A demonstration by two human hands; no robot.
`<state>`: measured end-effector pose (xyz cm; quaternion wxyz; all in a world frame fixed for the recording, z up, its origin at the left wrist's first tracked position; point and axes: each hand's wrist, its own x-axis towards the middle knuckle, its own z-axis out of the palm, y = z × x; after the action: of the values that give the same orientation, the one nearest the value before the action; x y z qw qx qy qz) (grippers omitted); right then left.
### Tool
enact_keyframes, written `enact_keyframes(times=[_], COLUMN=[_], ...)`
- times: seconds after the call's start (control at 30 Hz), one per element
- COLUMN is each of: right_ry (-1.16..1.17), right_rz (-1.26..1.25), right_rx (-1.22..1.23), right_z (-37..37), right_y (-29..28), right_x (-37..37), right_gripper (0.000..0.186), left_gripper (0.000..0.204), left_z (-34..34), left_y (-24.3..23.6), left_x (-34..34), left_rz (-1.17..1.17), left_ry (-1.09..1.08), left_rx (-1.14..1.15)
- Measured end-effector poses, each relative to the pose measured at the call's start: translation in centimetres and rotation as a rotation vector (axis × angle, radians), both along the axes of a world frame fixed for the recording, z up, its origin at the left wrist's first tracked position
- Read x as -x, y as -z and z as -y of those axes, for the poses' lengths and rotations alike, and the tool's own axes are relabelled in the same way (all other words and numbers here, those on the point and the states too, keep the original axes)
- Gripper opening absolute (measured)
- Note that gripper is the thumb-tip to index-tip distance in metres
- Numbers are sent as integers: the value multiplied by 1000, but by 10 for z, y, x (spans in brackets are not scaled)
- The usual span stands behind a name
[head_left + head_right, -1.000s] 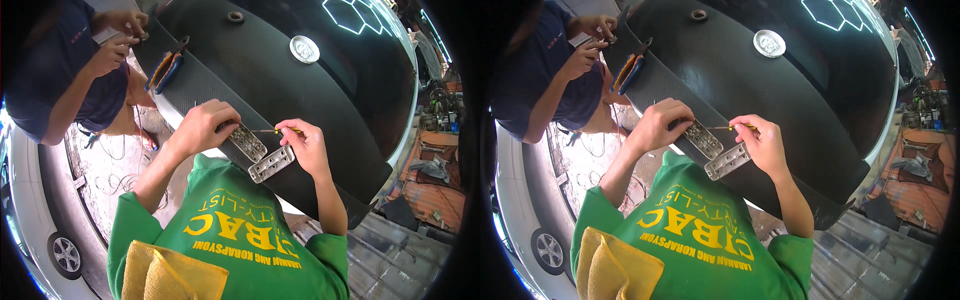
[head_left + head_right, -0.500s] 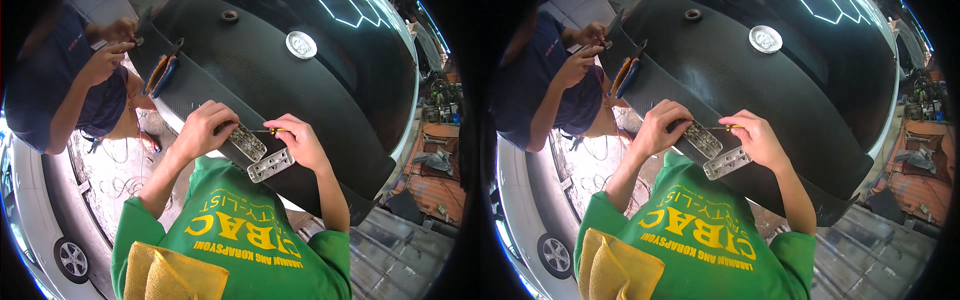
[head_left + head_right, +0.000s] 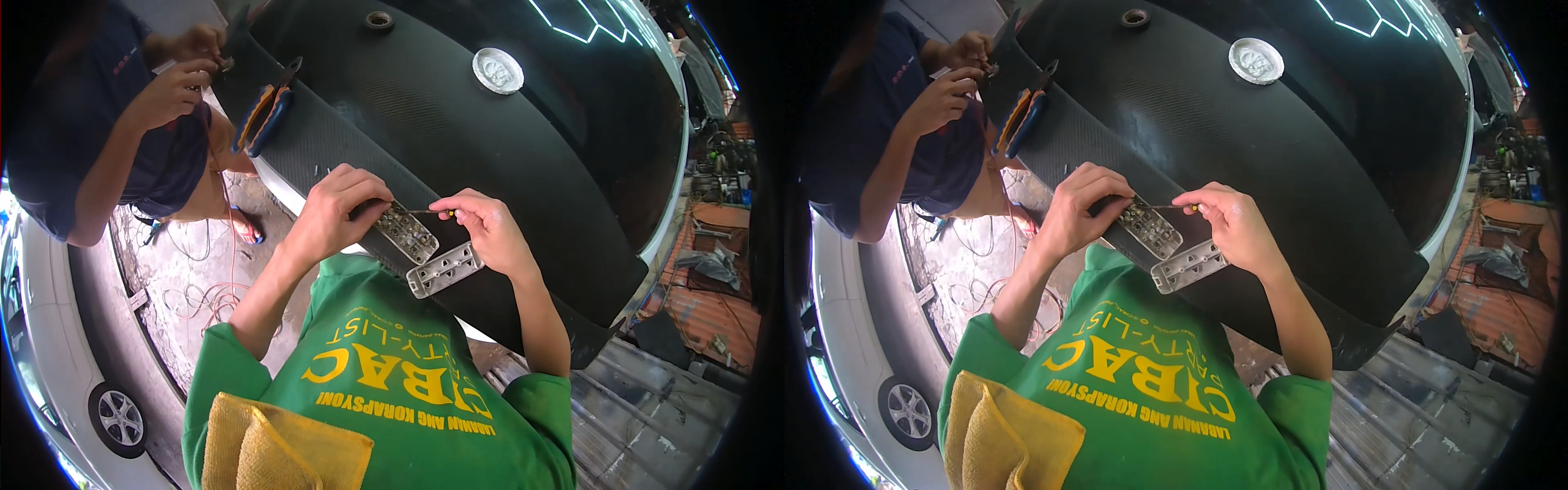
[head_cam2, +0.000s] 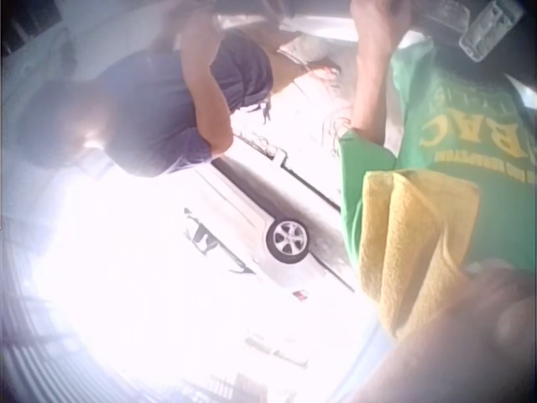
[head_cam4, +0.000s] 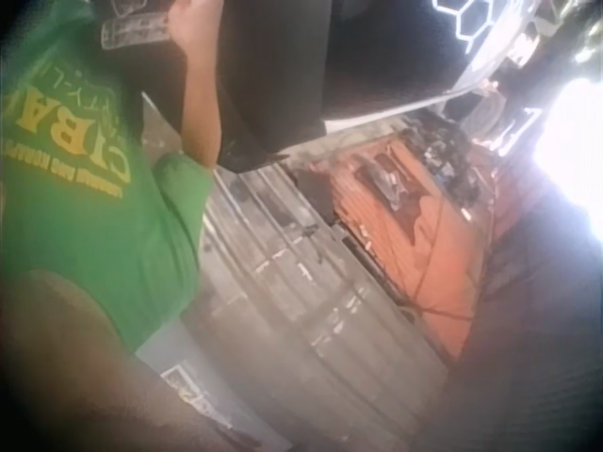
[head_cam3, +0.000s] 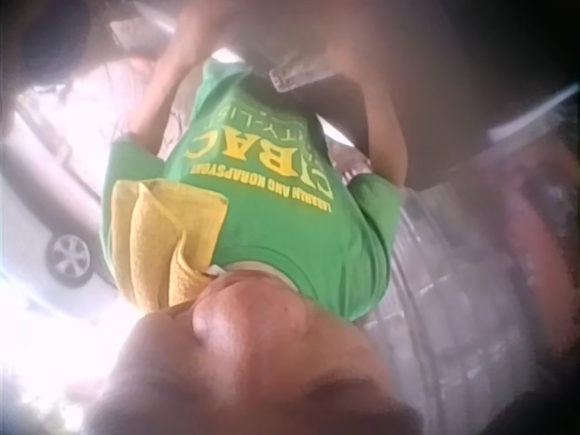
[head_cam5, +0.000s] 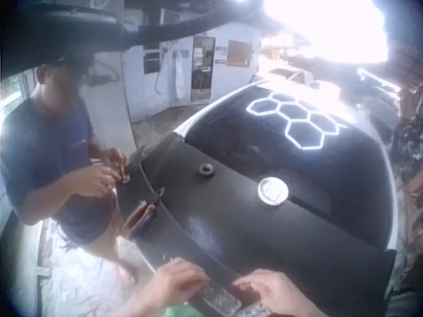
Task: The person repairs a car's rear light assembly by using a small screwdriver to manipulate internal components and wiring while a second person assists.
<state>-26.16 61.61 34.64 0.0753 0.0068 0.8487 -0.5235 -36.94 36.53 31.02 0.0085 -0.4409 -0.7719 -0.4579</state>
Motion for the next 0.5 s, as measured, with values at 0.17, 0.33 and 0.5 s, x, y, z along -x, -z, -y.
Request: enact_keyframes(times=[0.17, 0.33, 0.5], right_ry=[31, 112, 101], right_rz=[-176, -243, -326], right_rx=[-140, -276, -230], right_z=[5, 15, 24], right_y=[2, -35, -39], right_x=[-3, -9, -4], right_gripper=[28, 21, 19], left_gripper=[20, 21, 20], left_z=[0, 1, 2], left_y=[6, 6, 7], left_x=[3, 4, 3], left_rz=[-7, -5, 30], left_ry=[19, 14, 1], left_rx=[-49, -57, -65])
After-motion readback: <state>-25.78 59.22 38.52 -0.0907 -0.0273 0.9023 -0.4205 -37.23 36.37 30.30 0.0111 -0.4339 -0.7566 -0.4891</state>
